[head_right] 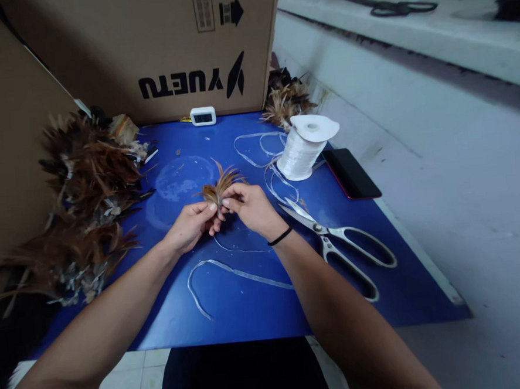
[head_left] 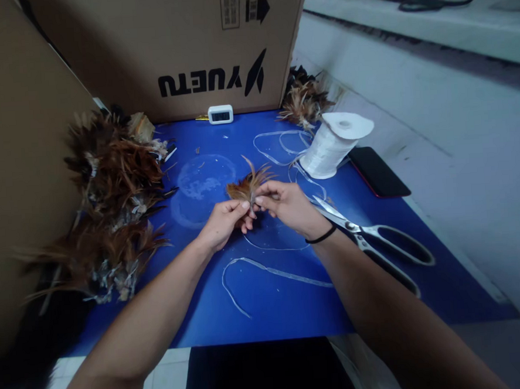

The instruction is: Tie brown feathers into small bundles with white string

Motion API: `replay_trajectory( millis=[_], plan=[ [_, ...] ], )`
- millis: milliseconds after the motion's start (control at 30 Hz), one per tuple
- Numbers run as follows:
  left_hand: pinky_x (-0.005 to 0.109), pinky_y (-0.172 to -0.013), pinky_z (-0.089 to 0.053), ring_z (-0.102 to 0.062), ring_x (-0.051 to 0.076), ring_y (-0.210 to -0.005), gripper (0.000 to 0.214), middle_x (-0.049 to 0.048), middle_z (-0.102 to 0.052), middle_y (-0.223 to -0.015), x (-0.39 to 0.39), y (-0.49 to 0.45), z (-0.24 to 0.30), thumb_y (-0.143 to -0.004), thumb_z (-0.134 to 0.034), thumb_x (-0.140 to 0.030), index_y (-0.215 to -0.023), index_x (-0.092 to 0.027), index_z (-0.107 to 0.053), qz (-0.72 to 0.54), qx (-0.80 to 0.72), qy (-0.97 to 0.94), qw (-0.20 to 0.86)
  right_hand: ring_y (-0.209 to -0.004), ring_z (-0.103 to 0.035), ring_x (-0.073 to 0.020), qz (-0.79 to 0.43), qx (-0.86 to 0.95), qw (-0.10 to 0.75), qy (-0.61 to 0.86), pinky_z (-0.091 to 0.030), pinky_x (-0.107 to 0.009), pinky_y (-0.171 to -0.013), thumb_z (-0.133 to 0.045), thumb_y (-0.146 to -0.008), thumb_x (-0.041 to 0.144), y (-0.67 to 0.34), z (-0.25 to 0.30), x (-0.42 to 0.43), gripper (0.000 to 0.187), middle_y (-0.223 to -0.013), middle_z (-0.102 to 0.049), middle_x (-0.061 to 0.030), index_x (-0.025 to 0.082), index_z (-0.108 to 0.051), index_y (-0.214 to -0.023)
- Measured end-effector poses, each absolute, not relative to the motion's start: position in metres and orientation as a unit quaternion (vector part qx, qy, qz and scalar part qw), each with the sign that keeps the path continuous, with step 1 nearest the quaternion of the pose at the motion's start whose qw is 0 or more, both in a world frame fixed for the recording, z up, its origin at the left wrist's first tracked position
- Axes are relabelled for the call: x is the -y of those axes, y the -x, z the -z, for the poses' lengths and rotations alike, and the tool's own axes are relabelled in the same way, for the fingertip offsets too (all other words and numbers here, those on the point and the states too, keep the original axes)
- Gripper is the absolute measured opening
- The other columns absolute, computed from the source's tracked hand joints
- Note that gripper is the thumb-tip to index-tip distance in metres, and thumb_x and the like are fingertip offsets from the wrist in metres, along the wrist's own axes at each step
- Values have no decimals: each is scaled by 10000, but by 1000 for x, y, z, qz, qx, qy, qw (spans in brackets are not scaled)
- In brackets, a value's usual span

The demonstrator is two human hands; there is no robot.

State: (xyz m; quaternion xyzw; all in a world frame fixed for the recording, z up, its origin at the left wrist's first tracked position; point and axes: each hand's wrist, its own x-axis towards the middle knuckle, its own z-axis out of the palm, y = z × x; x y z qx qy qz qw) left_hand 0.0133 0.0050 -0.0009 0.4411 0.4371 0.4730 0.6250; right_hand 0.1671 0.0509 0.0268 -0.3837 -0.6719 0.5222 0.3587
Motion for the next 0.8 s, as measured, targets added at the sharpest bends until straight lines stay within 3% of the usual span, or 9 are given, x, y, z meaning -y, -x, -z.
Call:
replay_trajectory(
  millis=[300,433,567,800],
  plan=[
    [177,-429,-374,-510,67,-455,319,4,-571,-533,-5,-14,1,-745,-651,-414,-749,-95,-633,-480,-448,-435,617,-591,-539,-105,-483,686,373,397,-420,-259,-561,-618,-712,249,-165,-16,-53,115,-690,-617,5,173,-602,-797],
    [179,-425,-371,-497,66,-443,311,0,-563,-520,-5,-15,2,-751,-646,-407,-735,-97,-632,-506,-447,-426,603,-613,-545,-112,-410,694,406,431,-436,-262,-590,-655,-692,290,-166,-19,-50,161,-690,-597,7,176,-579,-777],
    [179,-419,-360,-472,61,-429,328,-5,-550,-500,-6,-16,4,-759,-634,-418,-661,-107,-600,-530,-445,-422,586,-556,-498,-98,-321,752,369,442,-399,-250,-553,-663,-702,346,-165,-28,-38,185,-620,-566,23,189,-566,-678],
    [182,-421,-368,-474,64,-432,349,-5,-554,-507,-4,-17,6,-770,-612,-446,-664,-115,-587,-537,-450,-443,560,-608,-564,-109,-303,774,347,435,-436,-239,-588,-647,-705,225,-160,-27,-32,82,-662,-615,16,188,-585,-744]
  ],
)
